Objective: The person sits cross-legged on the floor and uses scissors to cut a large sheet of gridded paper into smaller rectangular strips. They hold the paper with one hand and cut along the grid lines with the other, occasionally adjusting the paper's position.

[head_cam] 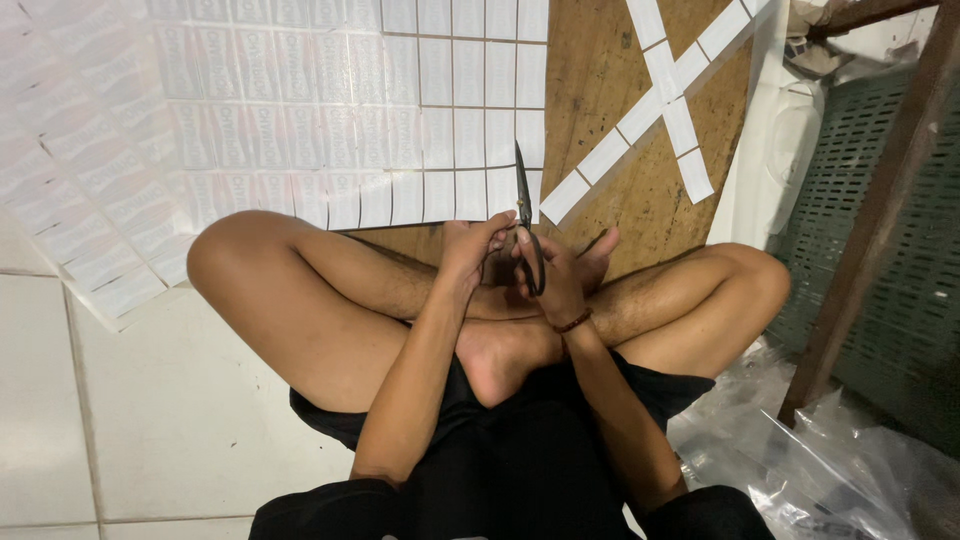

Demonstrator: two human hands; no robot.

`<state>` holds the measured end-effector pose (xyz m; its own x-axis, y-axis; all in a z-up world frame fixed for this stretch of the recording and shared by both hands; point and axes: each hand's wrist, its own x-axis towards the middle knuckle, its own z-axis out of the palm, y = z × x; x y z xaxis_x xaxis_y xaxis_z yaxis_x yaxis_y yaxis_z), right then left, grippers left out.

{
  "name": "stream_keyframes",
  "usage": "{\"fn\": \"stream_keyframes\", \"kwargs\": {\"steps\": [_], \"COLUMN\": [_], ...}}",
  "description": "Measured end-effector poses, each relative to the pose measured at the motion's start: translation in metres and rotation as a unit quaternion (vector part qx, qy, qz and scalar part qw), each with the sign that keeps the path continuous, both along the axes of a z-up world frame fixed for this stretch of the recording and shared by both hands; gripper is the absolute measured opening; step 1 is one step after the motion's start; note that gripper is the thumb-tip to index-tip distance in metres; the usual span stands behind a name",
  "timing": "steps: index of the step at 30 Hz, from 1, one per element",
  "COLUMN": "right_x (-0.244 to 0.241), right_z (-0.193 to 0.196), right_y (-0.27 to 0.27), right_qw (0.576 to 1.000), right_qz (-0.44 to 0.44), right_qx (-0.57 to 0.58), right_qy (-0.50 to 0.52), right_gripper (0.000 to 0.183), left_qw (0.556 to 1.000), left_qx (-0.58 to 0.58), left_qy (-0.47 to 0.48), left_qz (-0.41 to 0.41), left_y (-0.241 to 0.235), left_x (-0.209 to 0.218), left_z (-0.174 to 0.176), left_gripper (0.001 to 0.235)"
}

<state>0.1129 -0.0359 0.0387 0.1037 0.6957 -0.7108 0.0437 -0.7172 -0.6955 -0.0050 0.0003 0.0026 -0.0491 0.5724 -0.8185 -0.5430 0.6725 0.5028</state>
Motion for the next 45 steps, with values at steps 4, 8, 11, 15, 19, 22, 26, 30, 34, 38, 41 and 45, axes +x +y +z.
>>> {"fn": "stream_keyframes", "kwargs": {"steps": [4,8,11,15,19,22,26,30,34,38,41,45], "right_x": [-0.005,-0.007,-0.009,-0.004,-0.003,-0.004,-0.002,-0.003,-0.008,-0.008,-0.01,-0.011], "right_z": [0.008,0.011,0.007,-0.004,-0.006,-0.009,-0.02,-0.017,-0.006,-0.013,-0.006,-0.008], "right_y": [0.009,0.016,0.02,0.025,0.033,0.039,0.046,0.054,0.063,0.071,0.078,0.085], "right_qw": [1.0,1.0,1.0,1.0,0.999,0.999,0.998,0.997,0.997,0.995,0.995,0.995], "right_qz": [0.0,-0.009,-0.009,-0.004,-0.014,-0.01,0.013,0.022,0.017,0.027,0.024,0.01], "right_qx": [-0.003,0.011,0.025,0.021,0.034,0.049,0.066,0.073,0.075,0.088,0.096,0.096], "right_qy": [0.001,-0.008,0.002,-0.001,0.018,0.016,-0.003,-0.016,-0.02,-0.023,-0.021,-0.017], "right_gripper": [0.038,0.038,0.04,0.039,0.041,0.042,0.045,0.046,0.047,0.052,0.049,0.045], "left_qw": [1.0,1.0,1.0,1.0,1.0,1.0,1.0,1.0,0.999,0.999,1.0,0.999], "left_qx": [-0.004,0.004,0.0,0.003,0.003,0.009,0.021,0.023,0.021,0.017,0.015,0.025], "left_qy": [0.004,-0.003,0.004,-0.002,-0.008,-0.012,-0.011,-0.014,-0.022,-0.024,-0.025,-0.023], "left_qz": [-0.007,0.003,-0.001,0.011,0.01,0.006,0.002,0.003,0.011,0.012,0.009,0.011], "left_y": [-0.002,-0.004,-0.001,-0.001,0.002,0.003,0.005,0.007,0.005,0.007,0.003,0.007], "left_x": [0.0,0.001,0.0,-0.001,-0.002,-0.004,-0.004,-0.006,-0.007,-0.01,-0.009,-0.011], "left_z": [-0.006,-0.011,-0.001,-0.001,0.011,0.014,0.014,0.024,0.028,0.034,0.025,0.037], "left_gripper": [0.026,0.024,0.024,0.024,0.023,0.022,0.021,0.021,0.021,0.022,0.025,0.025]}}
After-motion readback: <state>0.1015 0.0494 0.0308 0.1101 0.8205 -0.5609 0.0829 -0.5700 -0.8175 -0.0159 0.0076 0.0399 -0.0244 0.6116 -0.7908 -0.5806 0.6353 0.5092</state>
